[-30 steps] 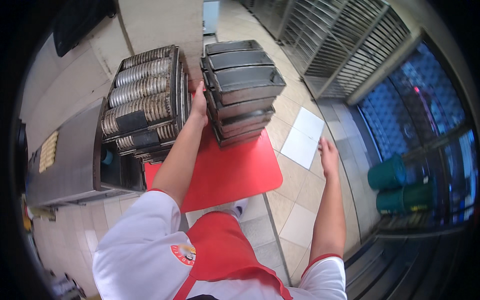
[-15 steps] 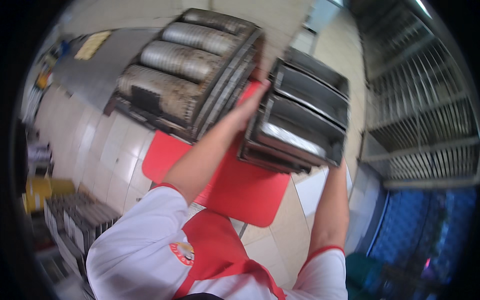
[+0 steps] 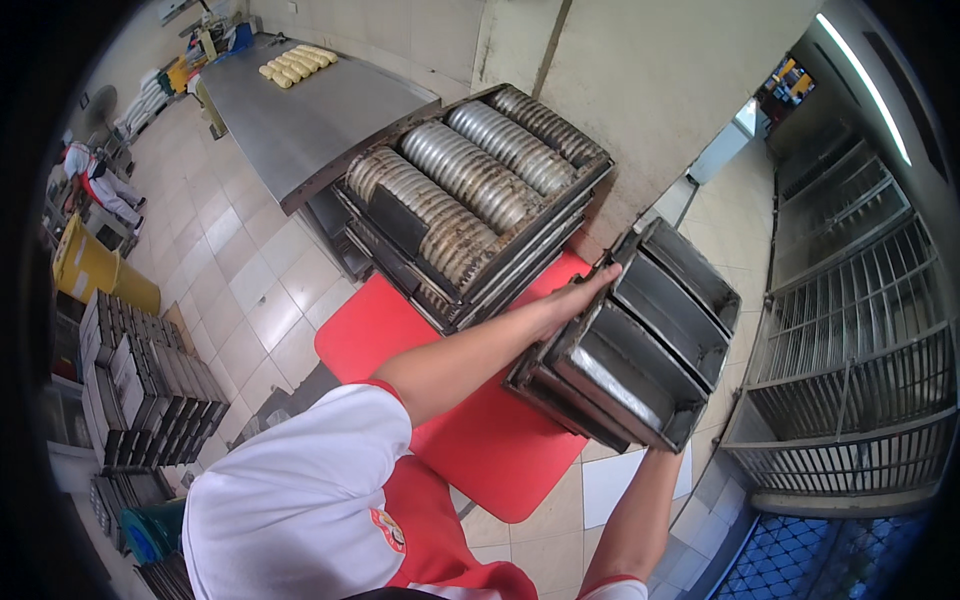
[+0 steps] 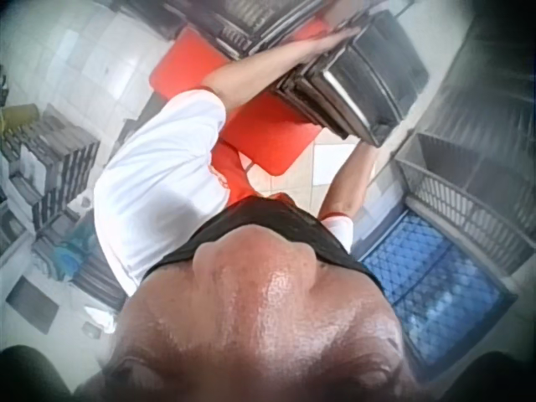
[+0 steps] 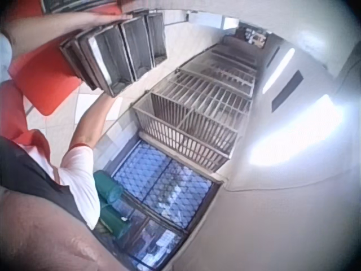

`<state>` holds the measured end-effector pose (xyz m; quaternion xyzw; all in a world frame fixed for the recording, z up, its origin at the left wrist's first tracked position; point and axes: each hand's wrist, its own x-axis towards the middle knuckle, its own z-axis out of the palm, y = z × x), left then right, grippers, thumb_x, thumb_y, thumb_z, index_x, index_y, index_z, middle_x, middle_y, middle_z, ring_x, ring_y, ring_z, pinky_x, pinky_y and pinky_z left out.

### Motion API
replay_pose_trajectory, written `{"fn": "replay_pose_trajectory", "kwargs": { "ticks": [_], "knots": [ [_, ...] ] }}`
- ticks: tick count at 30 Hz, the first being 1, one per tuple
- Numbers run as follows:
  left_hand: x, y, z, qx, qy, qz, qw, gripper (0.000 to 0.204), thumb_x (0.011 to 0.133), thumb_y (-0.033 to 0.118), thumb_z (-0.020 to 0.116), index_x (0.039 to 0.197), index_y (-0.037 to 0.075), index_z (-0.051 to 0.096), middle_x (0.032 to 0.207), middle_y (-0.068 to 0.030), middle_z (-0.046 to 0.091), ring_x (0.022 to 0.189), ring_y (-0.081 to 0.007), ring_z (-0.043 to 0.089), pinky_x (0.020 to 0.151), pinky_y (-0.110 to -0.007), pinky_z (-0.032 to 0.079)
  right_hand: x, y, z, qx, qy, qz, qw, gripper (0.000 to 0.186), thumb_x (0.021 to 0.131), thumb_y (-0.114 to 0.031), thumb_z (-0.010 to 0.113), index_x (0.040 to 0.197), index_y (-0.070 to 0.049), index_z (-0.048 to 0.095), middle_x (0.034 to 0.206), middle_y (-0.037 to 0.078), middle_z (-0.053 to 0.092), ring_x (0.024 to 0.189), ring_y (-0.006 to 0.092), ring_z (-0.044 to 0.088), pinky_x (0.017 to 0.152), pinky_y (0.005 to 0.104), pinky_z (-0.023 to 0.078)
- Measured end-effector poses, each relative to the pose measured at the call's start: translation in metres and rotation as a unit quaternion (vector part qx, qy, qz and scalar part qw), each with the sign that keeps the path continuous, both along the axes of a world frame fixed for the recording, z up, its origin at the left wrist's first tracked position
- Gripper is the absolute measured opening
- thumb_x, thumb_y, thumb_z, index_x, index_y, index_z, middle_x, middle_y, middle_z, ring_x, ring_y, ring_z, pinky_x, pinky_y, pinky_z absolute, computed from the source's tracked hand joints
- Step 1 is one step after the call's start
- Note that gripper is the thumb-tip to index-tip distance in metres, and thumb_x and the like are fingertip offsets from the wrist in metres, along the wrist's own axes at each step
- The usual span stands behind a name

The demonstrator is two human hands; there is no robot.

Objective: The person wipes down a metal table, scores a row of dough loaves using a small blade, sprays the loaves with water, and then transfers them from the table into metal loaf pans.

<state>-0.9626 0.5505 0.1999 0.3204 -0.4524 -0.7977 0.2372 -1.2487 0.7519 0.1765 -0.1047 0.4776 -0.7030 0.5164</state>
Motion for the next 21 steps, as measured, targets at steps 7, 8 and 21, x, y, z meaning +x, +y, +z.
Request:
{"fn": "replay_pose_trajectory", "kwargs": {
  "ticks": [7,8,21],
  "knots": [
    [0.063,0.089,0.032,0.051,0.008,-0.052,0.997,0.115,0.085,0.093,0.057,0.151,-0.002,0.057,0.146,-0.0214,0.063,0.135,-0.0328,0.062,0.114,-0.049,0.049,0.054,0.091,0.003,-0.007,0.020,-0.048,0.999,0.083,0.103,-0.072,0.052,0.159,-0.011,0.048,0.161,0.009,0.052,0.143,0.0282,0.051,0.124,0.0455,0.034],
    [0.081,0.111,0.047,0.052,0.038,-0.075,0.995,0.115,0.084,0.094,0.056,0.150,-0.001,0.059,0.146,-0.0215,0.064,0.136,-0.0323,0.061,0.115,-0.047,0.048,0.064,0.112,0.005,-0.007,0.026,-0.061,0.998,0.083,0.103,-0.072,0.052,0.159,-0.011,0.048,0.161,0.009,0.052,0.143,0.0282,0.051,0.124,0.0455,0.034],
    [0.316,0.298,0.014,0.020,-0.048,-0.170,0.984,0.105,0.094,0.088,0.047,0.143,-0.003,0.064,0.138,-0.0192,0.066,0.127,-0.0274,0.062,0.107,-0.044,0.051,0.308,0.284,-0.013,-0.046,0.041,-0.097,0.993,0.081,0.104,-0.070,0.051,0.160,-0.011,0.047,0.162,0.010,0.050,0.144,0.0286,0.050,0.124,0.0454,0.034]
  ]
}}
